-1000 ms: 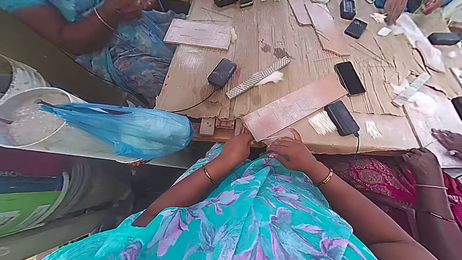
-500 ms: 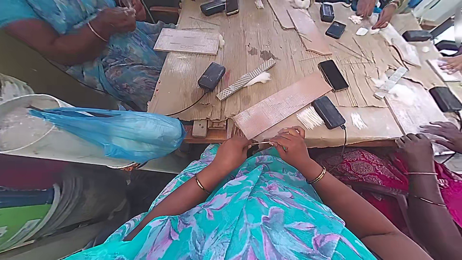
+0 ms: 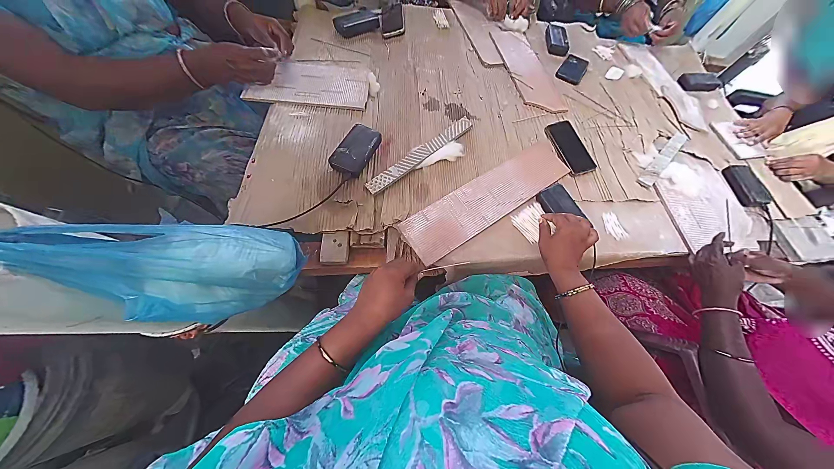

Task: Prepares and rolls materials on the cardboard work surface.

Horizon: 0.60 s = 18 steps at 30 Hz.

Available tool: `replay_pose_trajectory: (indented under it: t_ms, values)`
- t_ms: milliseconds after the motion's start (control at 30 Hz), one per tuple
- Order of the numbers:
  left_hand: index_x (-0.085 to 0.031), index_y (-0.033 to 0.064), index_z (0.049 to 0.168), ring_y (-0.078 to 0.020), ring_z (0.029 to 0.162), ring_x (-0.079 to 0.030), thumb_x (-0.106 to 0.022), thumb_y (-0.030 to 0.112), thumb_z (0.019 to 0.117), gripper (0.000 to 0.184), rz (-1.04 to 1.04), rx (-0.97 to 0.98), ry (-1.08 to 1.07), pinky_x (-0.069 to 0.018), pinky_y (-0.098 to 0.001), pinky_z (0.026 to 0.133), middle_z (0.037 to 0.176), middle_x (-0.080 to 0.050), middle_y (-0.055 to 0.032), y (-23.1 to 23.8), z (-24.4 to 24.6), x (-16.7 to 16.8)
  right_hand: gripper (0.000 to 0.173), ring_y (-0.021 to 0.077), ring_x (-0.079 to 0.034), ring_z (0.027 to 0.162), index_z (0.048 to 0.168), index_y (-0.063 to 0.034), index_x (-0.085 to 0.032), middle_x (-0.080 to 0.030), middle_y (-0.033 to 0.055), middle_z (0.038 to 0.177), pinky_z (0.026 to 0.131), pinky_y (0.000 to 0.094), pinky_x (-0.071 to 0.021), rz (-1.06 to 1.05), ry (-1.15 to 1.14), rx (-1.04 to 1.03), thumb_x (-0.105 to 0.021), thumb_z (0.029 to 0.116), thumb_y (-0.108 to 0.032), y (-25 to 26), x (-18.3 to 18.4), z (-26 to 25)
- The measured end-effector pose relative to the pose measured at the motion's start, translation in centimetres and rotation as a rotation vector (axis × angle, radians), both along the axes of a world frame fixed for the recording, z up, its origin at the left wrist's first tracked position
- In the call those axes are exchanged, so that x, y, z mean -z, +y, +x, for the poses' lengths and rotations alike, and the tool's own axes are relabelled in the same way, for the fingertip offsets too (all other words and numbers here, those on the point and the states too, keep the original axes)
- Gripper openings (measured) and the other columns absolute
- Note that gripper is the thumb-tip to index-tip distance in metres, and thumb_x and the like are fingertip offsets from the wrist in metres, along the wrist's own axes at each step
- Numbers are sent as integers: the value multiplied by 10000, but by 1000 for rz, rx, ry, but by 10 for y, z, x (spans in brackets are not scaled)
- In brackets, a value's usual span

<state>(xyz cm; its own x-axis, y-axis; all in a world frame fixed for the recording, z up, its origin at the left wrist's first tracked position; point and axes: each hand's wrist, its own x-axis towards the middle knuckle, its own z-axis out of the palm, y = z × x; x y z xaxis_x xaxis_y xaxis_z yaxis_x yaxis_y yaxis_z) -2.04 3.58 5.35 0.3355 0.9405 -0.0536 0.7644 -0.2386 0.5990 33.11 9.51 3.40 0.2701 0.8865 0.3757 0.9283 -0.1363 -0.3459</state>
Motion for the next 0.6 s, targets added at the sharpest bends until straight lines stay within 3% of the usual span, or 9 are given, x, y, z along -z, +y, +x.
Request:
replay_pose_trajectory:
  t_ms: [167,300,400,500,600]
  values:
    - [-742,30,1160,-305,1077,-697,-537,181,1072,270,-28,-14,20,-535,-531,968,1126,-725,-153,1,-4,6,294,445,-523,1292,1195,-131,-759,-687,181,1254,1028,706,-311,-48,94,93,-545,1044,-263,7,6,10]
    - [-742,40,1177,-308,1065,-697,-534,190,1074,276,-44,-6,36,-534,-529,956,1127,-723,-154,2,-4,10,323,447,-537,1262,1187,-97,-751,-688,194,1236,1016,699,-332,7,197,114,-513,1059,-273,2,0,27]
    - [-731,32,1178,-318,1079,-692,-511,205,1084,295,-73,19,44,-524,-534,973,1130,-720,-167,5,-3,15,291,470,-546,1247,1200,-84,-745,-686,204,1235,989,704,-362,56,111,-45,-539,1041,-215,-2,7,38]
    - [-725,25,1200,-330,1111,-683,-502,204,1085,308,-106,34,43,-511,-535,1000,1156,-716,-178,8,-3,20,300,483,-486,1313,1255,-134,-736,-622,196,1352,1012,731,-327,-22,-40,-247,-579,1011,-213,-4,15,38]
    - [-732,21,1185,-320,1075,-690,-510,205,1079,307,-98,35,-11,-521,-513,983,1123,-719,-180,9,-6,28,327,487,-467,1335,1275,-136,-727,-599,197,1393,1021,738,-308,-4,-28,-261,-565,1020,-259,-3,19,37]
